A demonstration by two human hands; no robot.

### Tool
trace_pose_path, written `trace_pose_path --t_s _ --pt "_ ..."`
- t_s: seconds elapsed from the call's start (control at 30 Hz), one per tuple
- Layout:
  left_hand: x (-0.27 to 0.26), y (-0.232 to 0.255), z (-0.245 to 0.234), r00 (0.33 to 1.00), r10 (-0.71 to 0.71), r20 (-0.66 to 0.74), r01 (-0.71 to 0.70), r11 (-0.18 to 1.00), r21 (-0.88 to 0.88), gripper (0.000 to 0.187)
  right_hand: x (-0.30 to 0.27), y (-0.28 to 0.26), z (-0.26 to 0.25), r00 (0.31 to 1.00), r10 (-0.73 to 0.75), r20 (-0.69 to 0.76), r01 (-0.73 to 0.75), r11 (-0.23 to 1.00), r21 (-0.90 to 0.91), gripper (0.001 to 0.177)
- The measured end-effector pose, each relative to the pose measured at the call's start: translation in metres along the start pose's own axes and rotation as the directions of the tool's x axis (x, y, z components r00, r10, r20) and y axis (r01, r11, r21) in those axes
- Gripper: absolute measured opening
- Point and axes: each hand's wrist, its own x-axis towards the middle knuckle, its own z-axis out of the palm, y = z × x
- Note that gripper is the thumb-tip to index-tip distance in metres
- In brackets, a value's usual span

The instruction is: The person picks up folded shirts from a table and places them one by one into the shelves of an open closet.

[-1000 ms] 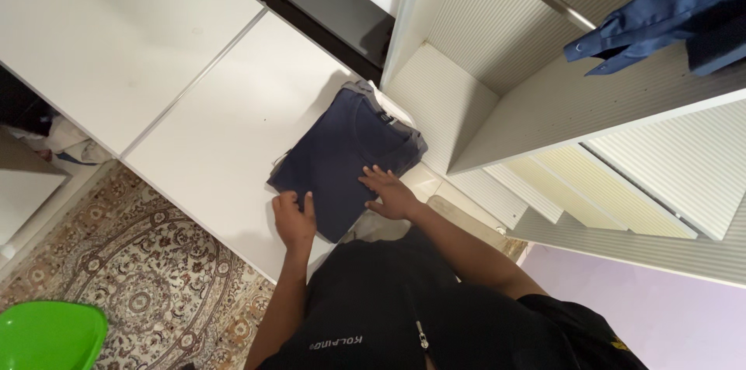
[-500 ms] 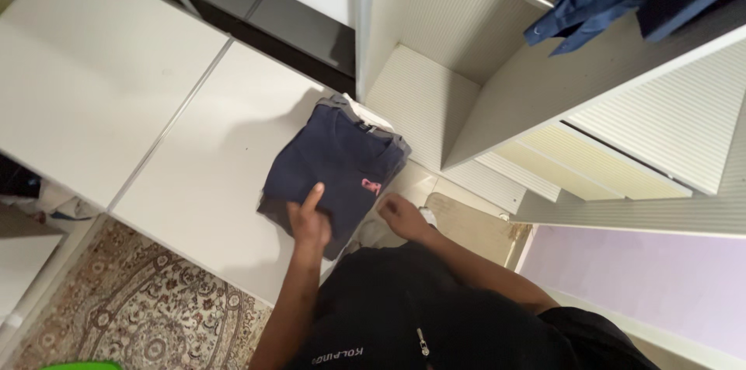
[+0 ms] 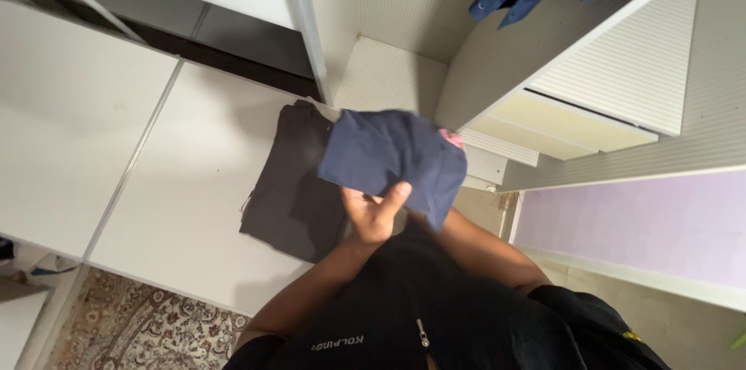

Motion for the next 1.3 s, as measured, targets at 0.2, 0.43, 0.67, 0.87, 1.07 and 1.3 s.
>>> trace_pose_path --t_s 0.2,0.43,0.67,0.87,1.07,1.3 --pt "-0.014 -0.011 -0.014 0.932 -0.234 0.277 0.205 0.970 0.132 0.049 -0.010 -0.059 -0.036 0.993 -0.037 -0.115 0.082 0.908 0.411 0.029" --pt "-0.030 -0.080 -0.074 0.640 -0.768 0.001 0.745 0.621 0.243 0.060 -0.016 -0.092 -0.074 0.970 -0.047 -0.239 0.144 0.903 0.404 0.024" --pt "-0.005 -0.110 -0.108 0.726 -0.577 0.375 0.573 0.808 0.135 0.055 -0.045 -0.054 -0.034 0.979 -0.034 -0.200 0.102 0.934 0.342 0.024" --pt "0.027 -0.092 -0.086 0.728 -0.644 0.235 0.640 0.761 0.103 0.044 -0.047 -0.060 -0.039 0.994 0.010 -0.111 0.020 0.964 0.267 0.026" --pt "0.063 -0.070 -0.046 0.652 -0.692 0.310 0.740 0.670 -0.061 0.048 -0.063 -0.089 -0.087 0.971 -0.087 -0.222 0.179 0.879 0.441 0.031" --pt "0.088 -0.084 0.008 0.536 -0.658 0.529 0.703 0.694 0.151 0.047 -0.129 -0.139 -0.115 0.887 -0.363 -0.287 0.462 0.719 0.520 0.029"
